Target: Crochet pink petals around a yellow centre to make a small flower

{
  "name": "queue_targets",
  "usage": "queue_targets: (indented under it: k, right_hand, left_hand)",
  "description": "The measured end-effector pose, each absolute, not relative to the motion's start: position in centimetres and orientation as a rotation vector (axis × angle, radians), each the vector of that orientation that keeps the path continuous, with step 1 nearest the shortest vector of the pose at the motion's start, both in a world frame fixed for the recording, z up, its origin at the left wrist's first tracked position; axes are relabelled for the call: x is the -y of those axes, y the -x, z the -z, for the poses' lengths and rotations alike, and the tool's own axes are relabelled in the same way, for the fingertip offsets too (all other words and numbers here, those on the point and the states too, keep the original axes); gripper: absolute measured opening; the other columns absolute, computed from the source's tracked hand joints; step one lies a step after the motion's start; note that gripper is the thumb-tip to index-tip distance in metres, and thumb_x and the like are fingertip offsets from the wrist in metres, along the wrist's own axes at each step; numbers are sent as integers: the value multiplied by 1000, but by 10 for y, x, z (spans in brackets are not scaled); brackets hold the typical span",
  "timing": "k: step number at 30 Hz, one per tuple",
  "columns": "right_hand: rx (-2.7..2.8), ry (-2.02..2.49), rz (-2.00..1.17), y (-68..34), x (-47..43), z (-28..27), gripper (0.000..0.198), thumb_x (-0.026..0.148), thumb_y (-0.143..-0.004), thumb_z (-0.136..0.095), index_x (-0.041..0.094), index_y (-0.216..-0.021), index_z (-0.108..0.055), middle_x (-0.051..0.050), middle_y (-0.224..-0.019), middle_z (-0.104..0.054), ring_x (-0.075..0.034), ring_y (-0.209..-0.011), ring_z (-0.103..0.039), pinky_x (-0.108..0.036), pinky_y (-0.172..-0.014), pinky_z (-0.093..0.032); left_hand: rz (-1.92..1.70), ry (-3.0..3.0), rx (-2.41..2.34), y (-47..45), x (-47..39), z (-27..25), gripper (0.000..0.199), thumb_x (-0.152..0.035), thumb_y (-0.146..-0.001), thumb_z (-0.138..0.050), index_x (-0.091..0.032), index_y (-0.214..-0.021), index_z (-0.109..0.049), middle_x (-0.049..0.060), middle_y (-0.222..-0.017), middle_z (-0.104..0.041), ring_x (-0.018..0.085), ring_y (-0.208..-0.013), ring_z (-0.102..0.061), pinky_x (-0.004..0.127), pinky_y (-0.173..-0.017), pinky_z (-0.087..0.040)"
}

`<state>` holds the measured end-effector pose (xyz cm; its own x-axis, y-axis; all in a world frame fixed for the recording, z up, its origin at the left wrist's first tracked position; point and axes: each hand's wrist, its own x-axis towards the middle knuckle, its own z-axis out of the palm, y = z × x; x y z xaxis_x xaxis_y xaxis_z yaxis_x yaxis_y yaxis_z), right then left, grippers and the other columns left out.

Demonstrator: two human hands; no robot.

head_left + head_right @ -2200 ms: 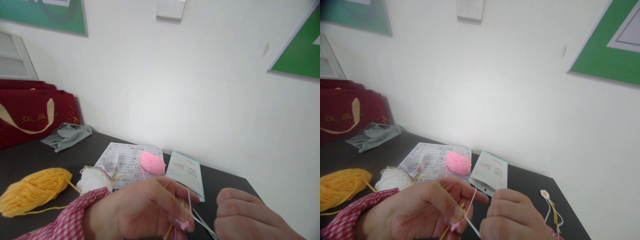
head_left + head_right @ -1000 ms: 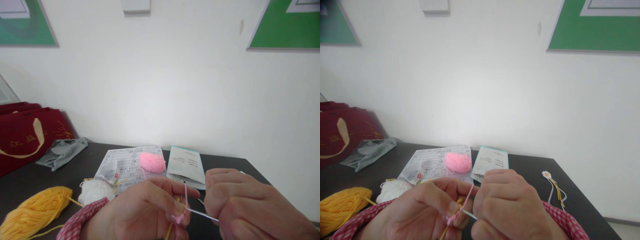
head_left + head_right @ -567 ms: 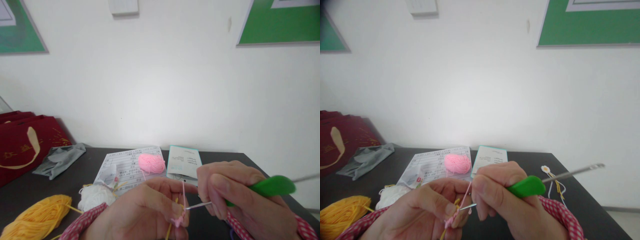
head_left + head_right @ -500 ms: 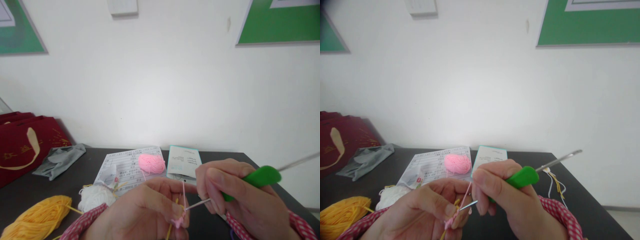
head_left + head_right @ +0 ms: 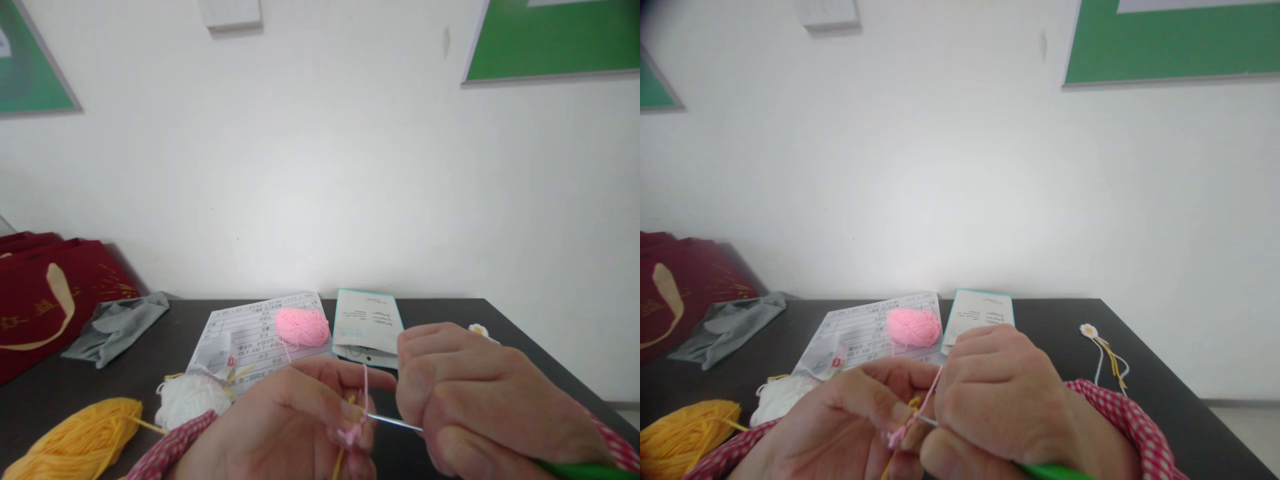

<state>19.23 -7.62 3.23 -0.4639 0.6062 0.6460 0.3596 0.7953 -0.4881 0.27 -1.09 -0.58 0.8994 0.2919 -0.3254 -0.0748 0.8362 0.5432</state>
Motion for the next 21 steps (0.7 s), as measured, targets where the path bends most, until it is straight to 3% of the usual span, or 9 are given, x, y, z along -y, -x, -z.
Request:
queue_targets:
  k: [7, 11, 16, 18, 21]
  right_hand:
    - [1891, 688, -557, -190, 75, -22, 47, 36, -105, -42, 21, -61, -52, 2, -54, -55, -11, -51, -51, -26, -55, -43]
    - [1693, 745, -787, -187, 71, -15, 50, 32, -102, -48, 18, -54, -50, 2, -53, -54, -9, -51, -50, -24, -53, -39]
    - [1352, 824, -1160, -181, 67, -12, 51, 45, -93, -55, 19, -49, -51, 1, -46, -47, -11, -45, -43, -23, -41, -32]
    - [1376, 847, -1110, -180, 68, -13, 52, 44, -95, -54, 19, -50, -51, 1, -46, -46, -11, -45, -43, -23, -42, -33]
    - [1652, 839, -772, -184, 72, -18, 49, 34, -102, -47, 20, -55, -51, 2, -51, -50, -10, -49, -48, -24, -50, -38]
  left_hand:
    - [-199, -607, -352, -5, 10, 8, 41, -2, -67, -65, -6, -107, -75, 2, -64, -58, 8, -53, -49, 21, -56, -41]
    - [-211, -674, -330, -4, 12, 6, 31, -6, -68, -67, -7, -98, -76, 1, -63, -55, 7, -53, -48, 21, -58, -40]
    - [-190, -724, -317, -3, 12, 3, 35, -9, -66, -69, -8, -100, -76, 0, -63, -53, 7, -53, -46, 21, -59, -38]
    - [-200, -731, -334, -3, 11, 4, 32, -9, -68, -70, -9, -99, -76, 0, -66, -53, 7, -55, -46, 21, -60, -37]
    - [-212, -713, -350, -2, 10, 6, 20, -7, -69, -70, -10, -88, -76, 0, -69, -52, 7, -58, -45, 21, -61, -37]
